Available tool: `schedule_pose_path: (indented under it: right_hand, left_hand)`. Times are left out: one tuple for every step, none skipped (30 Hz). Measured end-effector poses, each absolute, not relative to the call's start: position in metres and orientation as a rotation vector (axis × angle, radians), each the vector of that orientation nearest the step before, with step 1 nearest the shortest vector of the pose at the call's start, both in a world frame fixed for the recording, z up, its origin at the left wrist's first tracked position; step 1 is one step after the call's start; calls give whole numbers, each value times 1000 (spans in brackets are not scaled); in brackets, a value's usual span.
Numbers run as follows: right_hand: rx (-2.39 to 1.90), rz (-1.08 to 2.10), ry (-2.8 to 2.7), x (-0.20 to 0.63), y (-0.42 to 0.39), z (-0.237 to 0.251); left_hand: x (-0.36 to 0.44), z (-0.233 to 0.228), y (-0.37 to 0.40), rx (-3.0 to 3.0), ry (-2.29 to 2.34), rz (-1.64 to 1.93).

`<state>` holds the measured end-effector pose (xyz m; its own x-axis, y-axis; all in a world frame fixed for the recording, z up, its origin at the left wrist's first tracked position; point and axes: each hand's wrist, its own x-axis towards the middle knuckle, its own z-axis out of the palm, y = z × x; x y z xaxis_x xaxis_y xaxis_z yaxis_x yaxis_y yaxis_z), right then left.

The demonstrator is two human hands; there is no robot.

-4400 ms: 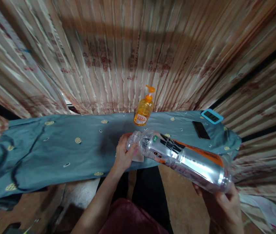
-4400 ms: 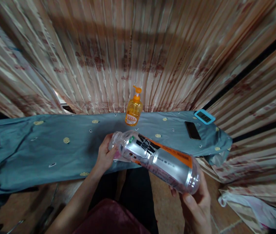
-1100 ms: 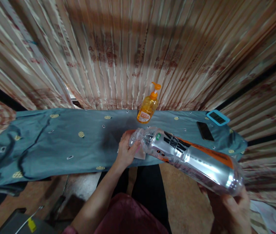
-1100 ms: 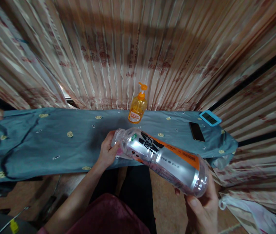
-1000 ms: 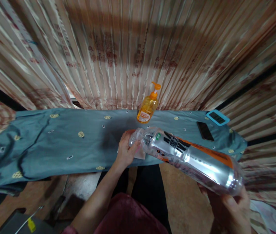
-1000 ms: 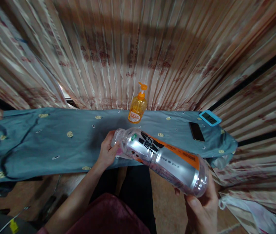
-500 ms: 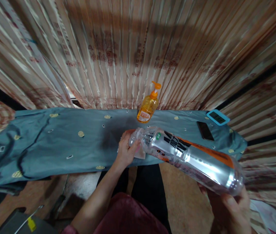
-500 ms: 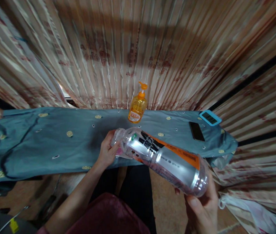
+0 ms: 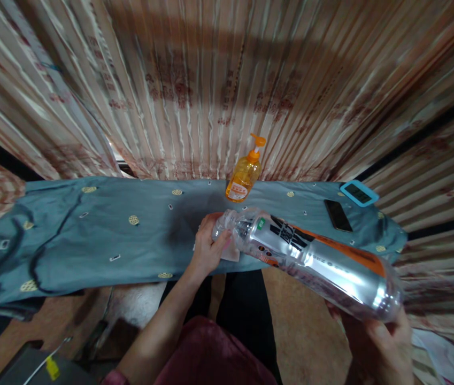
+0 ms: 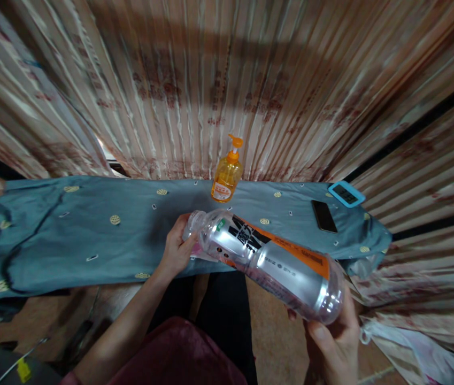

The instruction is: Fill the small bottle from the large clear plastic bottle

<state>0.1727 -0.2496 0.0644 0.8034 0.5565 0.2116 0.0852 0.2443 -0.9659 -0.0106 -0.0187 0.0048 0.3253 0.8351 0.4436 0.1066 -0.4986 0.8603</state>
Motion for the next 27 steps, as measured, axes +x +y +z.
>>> schedule_pose_path:
  right_hand:
    - [-1305, 356, -586, 171, -249, 66]
    - [-1310, 367, -575, 169, -249, 67]
    - [-1313, 381, -563, 168, -249, 68]
    - [-1314, 385, -547, 167, -249, 69]
    - [-1315, 383, -537, 167, -249, 69]
    - [-1314, 380, -537, 168, -249, 68]
    - [-1307, 365, -549, 170, -250, 67]
    - [-1301, 355, -565, 171, -250, 66]
    - [-1303, 352, -575, 173, -250, 64]
    - [-1308, 350, -579, 175, -250, 63]
    - [-1310, 348, -582, 176, -251, 61]
    - [-1310, 349, -584, 176, -251, 61]
    - [-1303, 350, -589, 177, -250, 60]
    - [-1291, 351, -599, 177, -250, 60]
    - [-1279, 346, -607, 177, -250, 60]
    - [-1277, 346, -605, 177, -250, 60]
    - [-1282, 347, -593, 176, -250, 61]
    - [-1289, 348, -576, 176, -250, 61]
    - [-1295, 345, -564, 176, -250, 61]
    - [-1301, 346, -558, 175, -250, 61]
    - [-1299, 345, -559, 175, -251, 61]
    - [-1298, 348, -562, 174, -250, 62]
    - [-1298, 352, -561, 173, -250, 63]
    - [-1302, 356, -555, 173, -250, 64]
    - [-1304, 358, -553, 172, -249, 64]
    - [-1306, 360, -552, 171, -248, 65]
    - [-1308, 359, -548, 171, -248, 66]
  left_hand:
    - [-10, 4, -19, 1841, 834, 1234]
    - [-10, 4, -19, 1842, 832, 1241]
    - [-10, 4, -19, 1843, 830, 1247]
    - [-10, 3, -19, 1842, 828, 1251]
    - [-10, 3, -19, 1842, 824, 1252]
    - [-10, 3, -19, 1841, 820, 1253]
    - [-10, 3, -19, 1840, 817, 1254]
    - [-10, 3, -18, 1839, 815, 1255]
    - [-10, 3, -18, 1839, 814, 1255]
    - [-10, 3, -18, 1839, 814, 1253]
    - [-10, 4, -18, 1838, 815, 1250]
    - [-11, 5, -18, 1837, 818, 1246]
    - [-11, 5, -18, 1837, 821, 1240]
    - [-11, 6, -19, 1838, 823, 1232]
    - [-11, 6, -19, 1840, 826, 1224]
    - [-11, 6, -19, 1842, 830, 1217]
    - [-12, 6, -19, 1844, 834, 1211]
    - [-12, 6, -19, 1844, 838, 1209]
    - [-12, 6, -19, 1843, 840, 1211]
    - [-12, 6, -19, 1840, 840, 1216]
    - [-11, 5, -19, 1837, 838, 1222]
    - [-11, 5, -18, 1836, 835, 1228]
    - [-11, 4, -18, 1835, 833, 1235]
    - [-11, 4, -18, 1834, 833, 1239]
    - [-11, 4, -18, 1834, 834, 1242]
    - [-10, 4, -18, 1833, 835, 1243]
    - [-10, 4, -18, 1833, 836, 1241]
